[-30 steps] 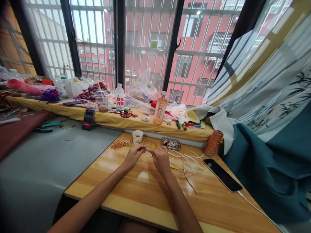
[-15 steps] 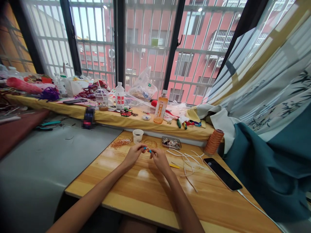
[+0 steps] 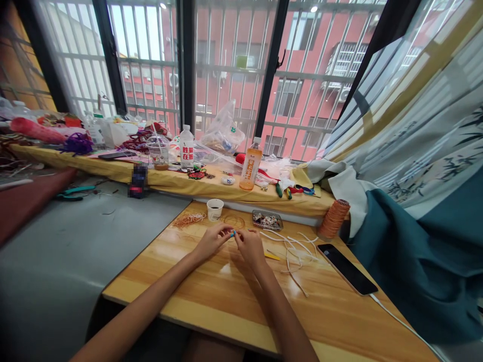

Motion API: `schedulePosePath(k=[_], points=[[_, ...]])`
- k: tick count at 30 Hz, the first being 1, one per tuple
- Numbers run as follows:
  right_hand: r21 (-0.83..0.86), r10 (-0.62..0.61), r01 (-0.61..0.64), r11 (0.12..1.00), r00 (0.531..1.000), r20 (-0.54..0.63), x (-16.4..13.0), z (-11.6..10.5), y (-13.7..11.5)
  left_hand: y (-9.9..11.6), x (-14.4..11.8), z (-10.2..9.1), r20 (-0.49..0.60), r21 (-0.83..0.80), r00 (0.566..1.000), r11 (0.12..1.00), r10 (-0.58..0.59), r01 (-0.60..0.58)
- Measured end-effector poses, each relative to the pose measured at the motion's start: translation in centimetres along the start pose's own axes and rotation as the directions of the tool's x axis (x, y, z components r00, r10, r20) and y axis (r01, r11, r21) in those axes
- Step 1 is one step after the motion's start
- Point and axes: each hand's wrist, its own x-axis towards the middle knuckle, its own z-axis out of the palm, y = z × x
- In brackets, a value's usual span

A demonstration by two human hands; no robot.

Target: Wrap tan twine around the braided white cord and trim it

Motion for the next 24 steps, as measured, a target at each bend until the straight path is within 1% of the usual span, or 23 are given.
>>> schedulePosePath(k=[3,6,8,10,12,14,16,17,18,24], points=[[0.02,-0.048,0.048,0.999,0.999,0.02,0.0,0.0,0.0,-0.1,0.1,-0.2,-0.007,0.003,1.0,1.0,-0.017,0.017],[0.059,-0.065,0.063,0.996,0.997,0.048,0.0,-0.2,0.0,-0.4,0.2,-0.3,-0.032,-0.016,0.998,0.998,-0.056,0.055],[0.119,-0.07,0.059,0.991,0.994,0.088,0.1,-0.5,0.1,-0.6,0.3,-0.2,-0.035,-0.071,0.994,0.993,-0.1,0.098],[0.243,-0.074,0.033,0.97,0.984,0.16,0.2,-0.9,0.2,-0.8,0.5,-0.1,-0.015,-0.185,0.986,0.969,-0.168,0.162],[0.38,-0.073,-0.018,0.925,0.972,0.224,0.3,-1.2,0.4,-1.0,0.7,0.0,0.041,-0.355,0.97,0.903,-0.241,0.24],[0.462,-0.046,-0.071,0.884,0.97,0.237,0.4,-1.3,0.7,-1.0,0.8,-0.1,0.115,-0.538,0.947,0.782,-0.301,0.314],[0.487,-0.008,-0.1,0.868,0.977,0.215,0.5,-1.2,0.8,-1.0,1.0,-0.4,0.163,-0.677,0.923,0.641,-0.349,0.362],[0.488,0.008,-0.11,0.866,0.978,0.206,0.5,-1.2,0.8,-1.0,1.0,-0.5,0.174,-0.716,0.912,0.588,-0.371,0.376],[0.486,0.017,-0.115,0.866,0.979,0.202,0.5,-1.1,0.8,-0.9,1.0,-0.6,0.183,-0.736,0.903,0.556,-0.388,0.387],[0.426,0.015,-0.094,0.9,0.983,0.184,0.5,-0.6,0.4,-0.9,0.8,-0.6,0.285,-0.726,0.877,0.51,-0.386,0.46]])
